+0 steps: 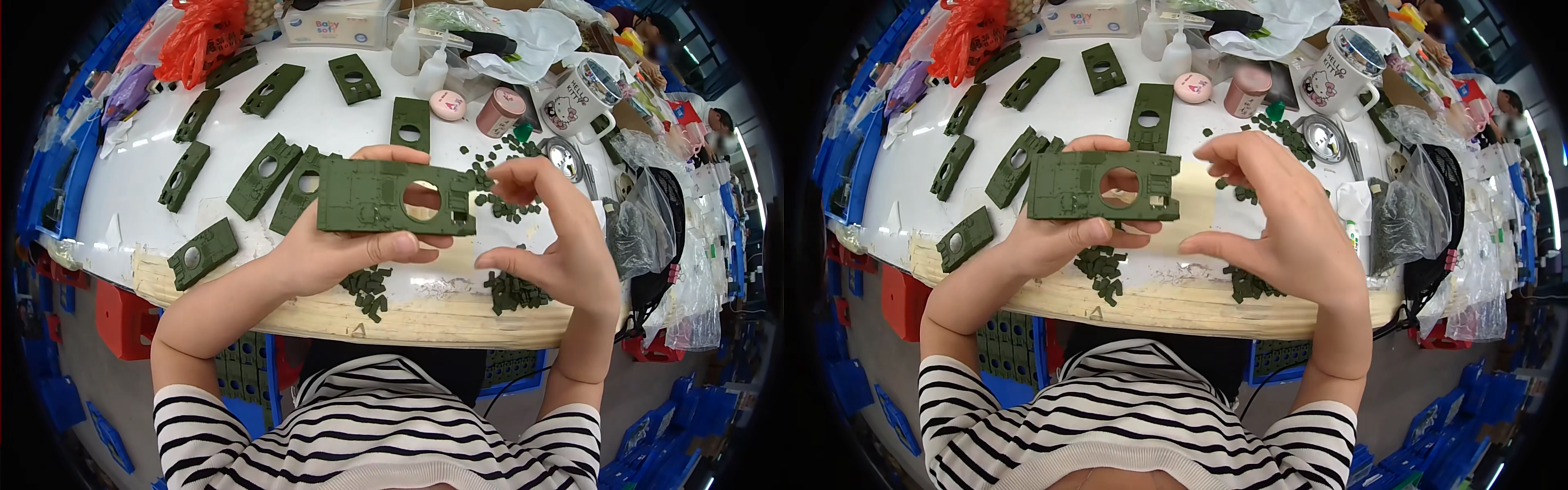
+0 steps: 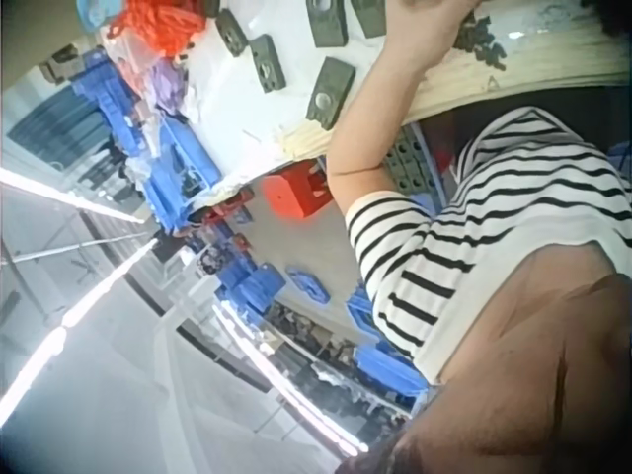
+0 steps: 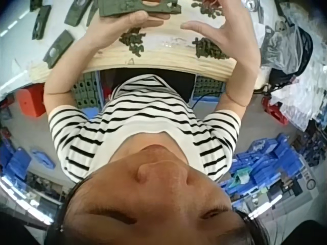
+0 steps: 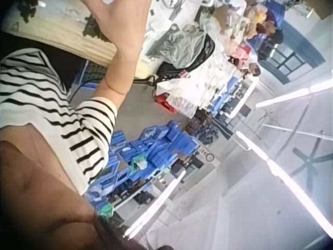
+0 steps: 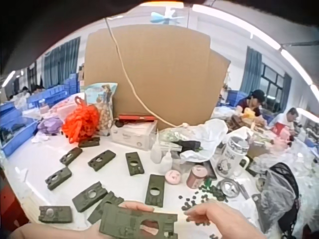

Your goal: Assembling plastic toy tank chassis by applying glue and attaching various small green components.

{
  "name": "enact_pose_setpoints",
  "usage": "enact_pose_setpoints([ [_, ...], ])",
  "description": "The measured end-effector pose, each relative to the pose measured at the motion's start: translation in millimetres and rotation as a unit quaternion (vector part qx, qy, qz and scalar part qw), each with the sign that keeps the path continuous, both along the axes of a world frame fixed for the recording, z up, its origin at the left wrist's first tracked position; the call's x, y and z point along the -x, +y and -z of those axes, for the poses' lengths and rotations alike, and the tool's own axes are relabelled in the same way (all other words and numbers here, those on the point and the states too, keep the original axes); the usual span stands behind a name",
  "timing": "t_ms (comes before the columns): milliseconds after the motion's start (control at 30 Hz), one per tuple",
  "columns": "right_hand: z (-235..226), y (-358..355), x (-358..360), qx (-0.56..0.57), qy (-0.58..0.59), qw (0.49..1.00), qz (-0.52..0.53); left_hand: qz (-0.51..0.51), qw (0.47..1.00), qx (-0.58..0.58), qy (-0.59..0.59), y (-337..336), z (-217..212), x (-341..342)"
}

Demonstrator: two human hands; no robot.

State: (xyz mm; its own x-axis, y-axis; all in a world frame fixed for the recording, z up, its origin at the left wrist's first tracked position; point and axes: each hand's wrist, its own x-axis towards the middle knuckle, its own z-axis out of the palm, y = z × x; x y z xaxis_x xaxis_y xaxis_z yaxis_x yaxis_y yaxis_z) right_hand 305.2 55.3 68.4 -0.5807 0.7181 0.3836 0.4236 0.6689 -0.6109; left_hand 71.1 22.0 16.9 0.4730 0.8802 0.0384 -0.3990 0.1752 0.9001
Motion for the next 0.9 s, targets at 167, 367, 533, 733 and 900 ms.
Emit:
enact_pose_setpoints([
  [167,9.9,9.8,-23.5,0.107,-0.298,0.942,-0.115,-0.042,0.999,-0.01,0.009,2.6,-1.2,2.5],
  [367,29.5,11.4,-16.9,0.111,-0.361,0.916,-0.134,-0.036,0.999,-0.008,0.015,1.9,-2.0,1.8],
  [533,37.4,12.4,-16.9,0.111,-0.343,0.919,-0.157,-0.042,0.999,-0.004,0.009,2.2,-1.8,2.2],
  [733,6.2,10.1,-14.1,0.145,-0.131,0.977,-0.085,-0.042,0.999,-0.003,0.023,1.4,-4.4,6.9],
  [900,6.7,16.6,-20.5,0.036,0.084,0.995,-0.028,-0.025,0.999,0.006,0.021,3.1,-5.2,5.4],
])
